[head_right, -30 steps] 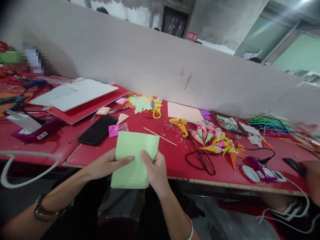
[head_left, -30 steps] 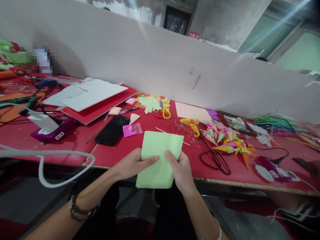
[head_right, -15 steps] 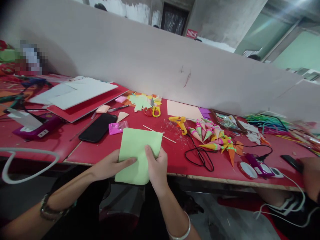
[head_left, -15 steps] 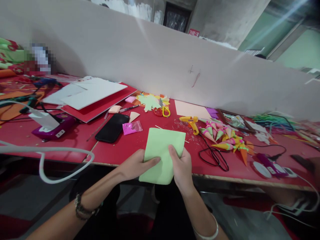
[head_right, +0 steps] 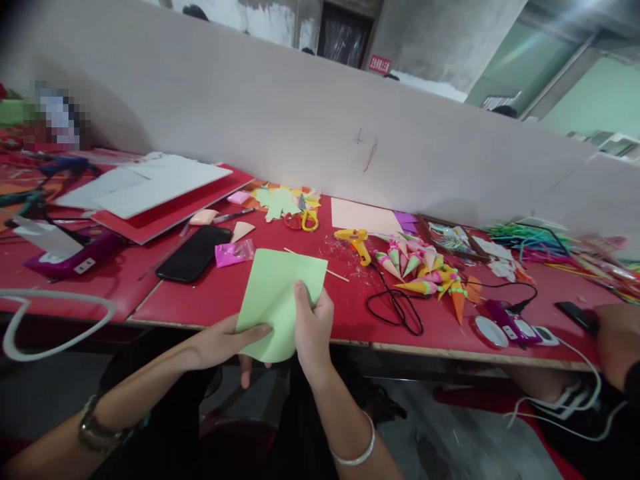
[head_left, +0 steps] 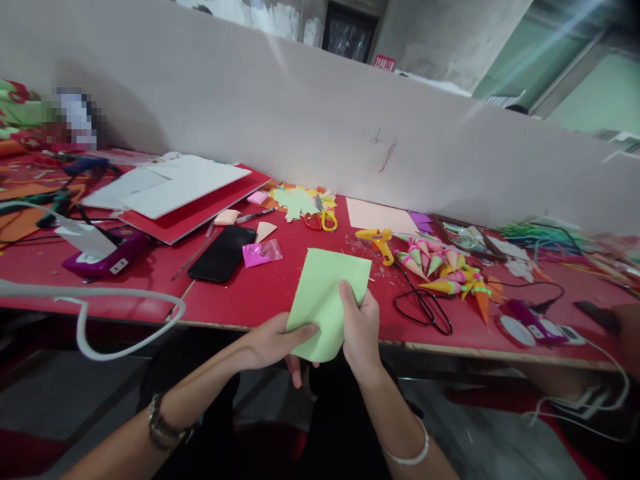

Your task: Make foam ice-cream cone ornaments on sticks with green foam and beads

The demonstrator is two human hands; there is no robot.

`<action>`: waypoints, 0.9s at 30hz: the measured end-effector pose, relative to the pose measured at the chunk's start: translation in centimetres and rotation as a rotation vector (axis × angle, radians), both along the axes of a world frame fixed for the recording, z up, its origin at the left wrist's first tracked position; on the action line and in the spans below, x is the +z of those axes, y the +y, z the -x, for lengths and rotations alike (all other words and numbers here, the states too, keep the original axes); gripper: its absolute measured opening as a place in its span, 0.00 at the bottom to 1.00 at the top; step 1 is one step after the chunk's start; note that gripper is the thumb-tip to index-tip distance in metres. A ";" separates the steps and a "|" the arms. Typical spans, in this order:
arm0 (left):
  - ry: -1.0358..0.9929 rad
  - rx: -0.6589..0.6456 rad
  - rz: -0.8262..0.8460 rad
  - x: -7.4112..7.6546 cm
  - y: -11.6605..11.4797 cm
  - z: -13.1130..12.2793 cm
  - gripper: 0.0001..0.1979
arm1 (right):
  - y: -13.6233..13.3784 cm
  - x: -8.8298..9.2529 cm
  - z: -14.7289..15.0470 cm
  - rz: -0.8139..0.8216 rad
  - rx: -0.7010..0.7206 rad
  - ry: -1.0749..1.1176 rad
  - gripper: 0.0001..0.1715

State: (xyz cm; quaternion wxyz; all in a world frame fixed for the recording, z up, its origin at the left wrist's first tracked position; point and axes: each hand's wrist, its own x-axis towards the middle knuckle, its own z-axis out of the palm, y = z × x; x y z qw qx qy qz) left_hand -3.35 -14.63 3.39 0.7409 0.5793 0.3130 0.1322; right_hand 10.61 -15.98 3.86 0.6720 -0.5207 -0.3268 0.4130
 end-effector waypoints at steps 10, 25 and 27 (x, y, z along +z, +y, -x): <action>0.088 0.146 -0.193 0.2 0.6 0.2 0.19 | 0.1 0.1 0.2 -0.022 -0.010 -0.068 0.18; 0.227 -0.358 -0.174 0.8 1.9 2.8 0.21 | 2.9 3.5 -5.5 -0.144 0.542 -1.157 0.13; 0.250 -0.432 -0.141 1.0 2.2 2.9 0.21 | 3.1 3.3 -5.4 -0.114 0.610 -1.183 0.17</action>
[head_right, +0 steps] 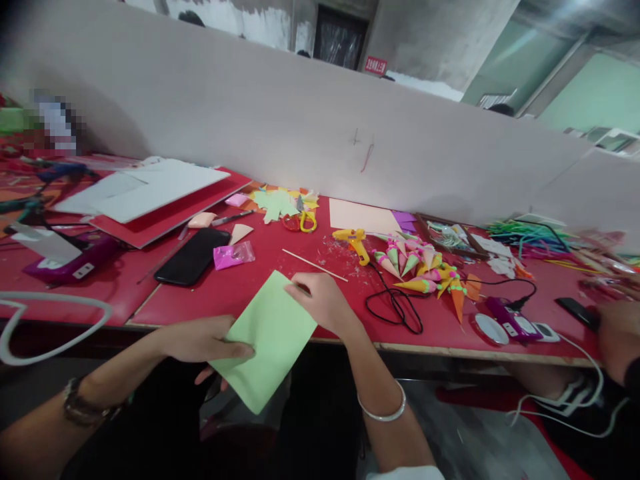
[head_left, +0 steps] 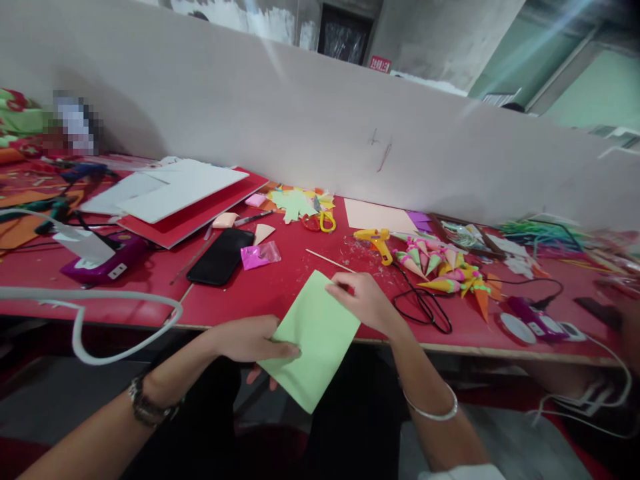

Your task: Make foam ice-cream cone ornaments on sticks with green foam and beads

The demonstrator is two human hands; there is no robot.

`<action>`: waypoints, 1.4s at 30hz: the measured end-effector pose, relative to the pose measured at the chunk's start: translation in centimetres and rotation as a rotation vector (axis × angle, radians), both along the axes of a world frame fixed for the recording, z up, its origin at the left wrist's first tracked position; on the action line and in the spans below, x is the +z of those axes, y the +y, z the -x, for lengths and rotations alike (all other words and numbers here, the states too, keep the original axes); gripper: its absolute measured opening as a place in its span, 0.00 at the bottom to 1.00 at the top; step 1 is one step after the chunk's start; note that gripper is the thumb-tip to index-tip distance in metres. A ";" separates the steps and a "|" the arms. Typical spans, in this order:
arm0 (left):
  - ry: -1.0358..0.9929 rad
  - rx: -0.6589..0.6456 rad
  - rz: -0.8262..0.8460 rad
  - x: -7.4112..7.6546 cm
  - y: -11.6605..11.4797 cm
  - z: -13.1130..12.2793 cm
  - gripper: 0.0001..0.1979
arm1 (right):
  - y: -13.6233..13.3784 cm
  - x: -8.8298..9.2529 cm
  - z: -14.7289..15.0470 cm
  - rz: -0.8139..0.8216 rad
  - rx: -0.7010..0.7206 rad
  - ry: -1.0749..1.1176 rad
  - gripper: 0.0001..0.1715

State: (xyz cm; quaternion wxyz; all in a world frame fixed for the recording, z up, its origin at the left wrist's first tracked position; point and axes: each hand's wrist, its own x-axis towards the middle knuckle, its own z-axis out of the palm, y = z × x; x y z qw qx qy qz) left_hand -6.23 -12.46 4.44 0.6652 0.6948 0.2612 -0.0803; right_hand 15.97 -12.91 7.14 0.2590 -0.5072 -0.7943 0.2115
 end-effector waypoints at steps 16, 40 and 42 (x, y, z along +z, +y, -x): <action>0.495 0.313 -1.217 -4.3 6.0 -2.6 0.22 | 3.5 -7.7 -0.2 -0.022 -0.501 -0.464 0.17; -0.121 -0.293 -1.413 -4.4 4.6 -3.6 0.18 | 3.6 -7.8 0.8 0.032 -0.573 -0.780 0.16; -0.103 -0.275 -1.409 -4.5 4.3 -2.8 0.19 | 3.6 -7.8 0.8 0.022 -0.575 -0.784 0.16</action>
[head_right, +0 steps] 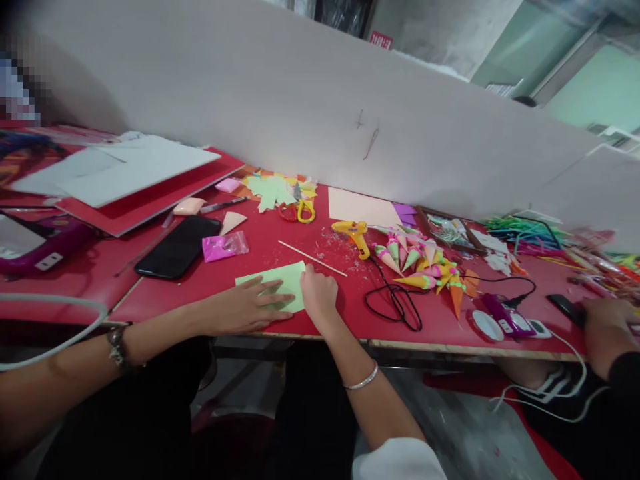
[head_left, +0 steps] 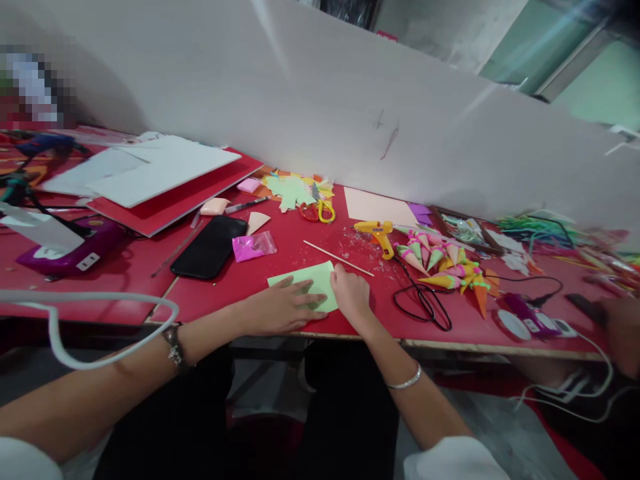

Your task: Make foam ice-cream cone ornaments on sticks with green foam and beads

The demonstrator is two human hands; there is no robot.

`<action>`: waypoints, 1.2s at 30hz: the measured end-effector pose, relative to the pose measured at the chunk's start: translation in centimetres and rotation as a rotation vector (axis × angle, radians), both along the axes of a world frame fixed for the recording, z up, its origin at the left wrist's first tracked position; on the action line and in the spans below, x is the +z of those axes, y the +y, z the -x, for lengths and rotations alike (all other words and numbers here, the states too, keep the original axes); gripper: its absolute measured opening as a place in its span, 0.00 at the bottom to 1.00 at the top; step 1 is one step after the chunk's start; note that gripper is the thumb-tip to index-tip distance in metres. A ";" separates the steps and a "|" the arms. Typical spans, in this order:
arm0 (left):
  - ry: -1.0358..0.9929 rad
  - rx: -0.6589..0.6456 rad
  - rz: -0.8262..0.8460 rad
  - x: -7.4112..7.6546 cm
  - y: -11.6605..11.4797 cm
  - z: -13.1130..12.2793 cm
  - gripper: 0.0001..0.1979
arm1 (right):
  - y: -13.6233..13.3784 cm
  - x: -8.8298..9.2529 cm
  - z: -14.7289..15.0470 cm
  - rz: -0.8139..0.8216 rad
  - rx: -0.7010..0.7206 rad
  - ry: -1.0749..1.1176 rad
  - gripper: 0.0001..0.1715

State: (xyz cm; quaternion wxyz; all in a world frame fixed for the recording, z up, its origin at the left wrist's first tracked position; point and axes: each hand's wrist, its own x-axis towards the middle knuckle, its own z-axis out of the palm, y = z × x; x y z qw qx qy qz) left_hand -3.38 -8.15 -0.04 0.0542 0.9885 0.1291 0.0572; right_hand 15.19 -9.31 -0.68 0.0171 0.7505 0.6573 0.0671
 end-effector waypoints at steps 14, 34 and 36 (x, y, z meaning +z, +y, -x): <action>0.073 0.070 -0.066 0.1 -2.1 5.5 0.32 | 0.1 0.6 0.0 0.038 0.023 0.034 0.17; -0.393 0.859 0.169 -2.1 0.0 0.6 0.31 | -1.2 -1.1 -2.1 -0.409 -0.026 0.885 0.21; -0.358 0.848 0.131 -2.1 -0.2 0.4 0.28 | -1.1 -1.3 -2.0 -0.357 -0.010 0.952 0.22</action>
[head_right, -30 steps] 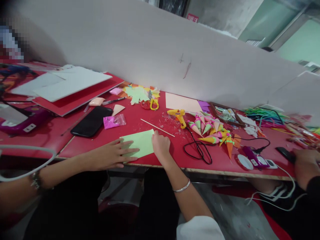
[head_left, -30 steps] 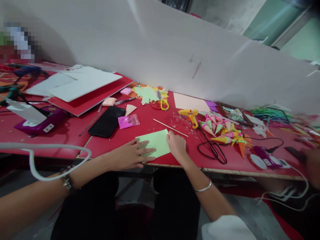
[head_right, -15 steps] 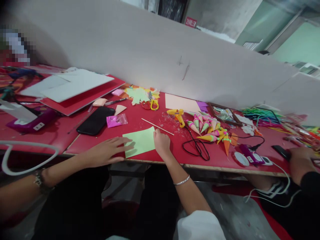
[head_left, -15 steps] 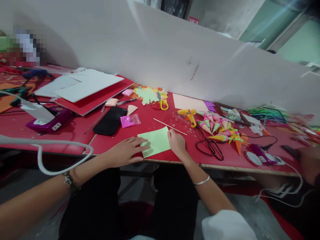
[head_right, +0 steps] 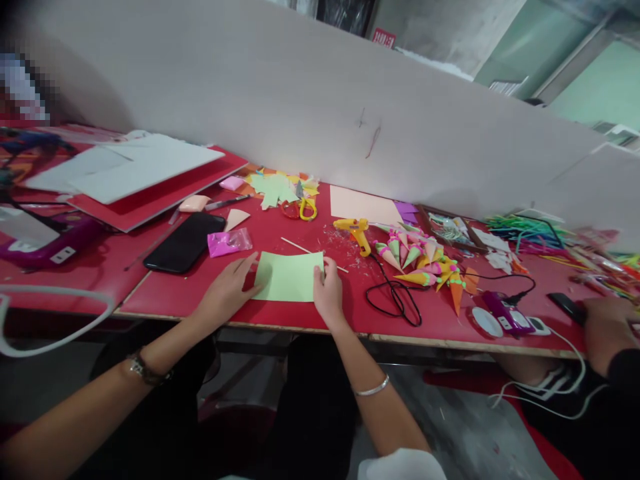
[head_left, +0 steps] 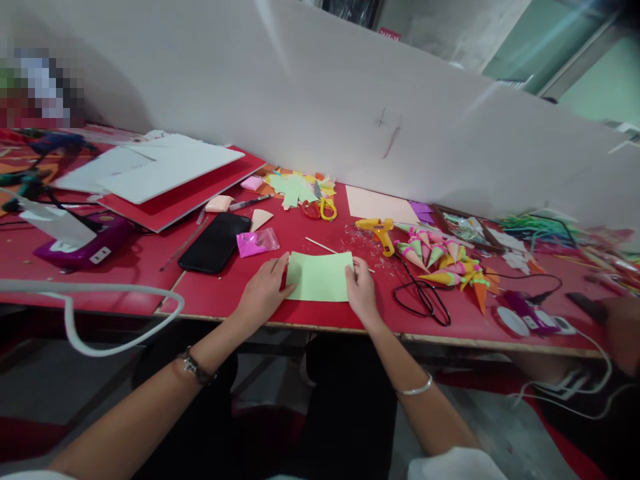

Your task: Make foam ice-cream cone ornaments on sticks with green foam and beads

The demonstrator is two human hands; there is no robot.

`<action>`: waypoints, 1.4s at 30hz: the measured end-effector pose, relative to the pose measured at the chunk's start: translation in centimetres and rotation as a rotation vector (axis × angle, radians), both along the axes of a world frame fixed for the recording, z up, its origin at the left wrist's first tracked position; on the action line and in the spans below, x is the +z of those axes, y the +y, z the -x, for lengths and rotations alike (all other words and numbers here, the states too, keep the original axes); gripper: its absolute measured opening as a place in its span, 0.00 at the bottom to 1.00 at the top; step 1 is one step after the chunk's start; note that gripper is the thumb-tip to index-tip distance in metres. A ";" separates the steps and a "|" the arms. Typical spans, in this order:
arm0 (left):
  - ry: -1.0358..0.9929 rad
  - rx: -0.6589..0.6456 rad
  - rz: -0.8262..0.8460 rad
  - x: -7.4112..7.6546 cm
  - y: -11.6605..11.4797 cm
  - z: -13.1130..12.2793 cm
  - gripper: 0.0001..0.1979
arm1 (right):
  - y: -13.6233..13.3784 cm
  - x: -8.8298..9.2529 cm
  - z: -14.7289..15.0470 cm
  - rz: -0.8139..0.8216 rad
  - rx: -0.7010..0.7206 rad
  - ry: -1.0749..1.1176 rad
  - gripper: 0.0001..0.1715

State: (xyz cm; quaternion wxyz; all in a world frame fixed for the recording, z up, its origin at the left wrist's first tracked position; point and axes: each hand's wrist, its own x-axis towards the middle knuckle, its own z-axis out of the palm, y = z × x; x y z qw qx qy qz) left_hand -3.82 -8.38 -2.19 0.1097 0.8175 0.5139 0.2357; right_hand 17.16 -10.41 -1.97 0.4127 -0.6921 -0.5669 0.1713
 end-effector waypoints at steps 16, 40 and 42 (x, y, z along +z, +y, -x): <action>-0.412 -0.326 0.140 1.9 -1.1 0.9 0.22 | -1.8 0.0 -2.9 -0.003 0.329 0.338 0.55; 0.008 -0.538 0.085 1.3 -2.4 3.1 0.17 | -4.3 1.5 -4.2 0.033 0.730 -0.319 0.15; -0.029 -0.521 0.110 1.0 -2.2 3.1 0.15 | -4.1 1.8 -4.0 0.086 0.722 -0.252 0.12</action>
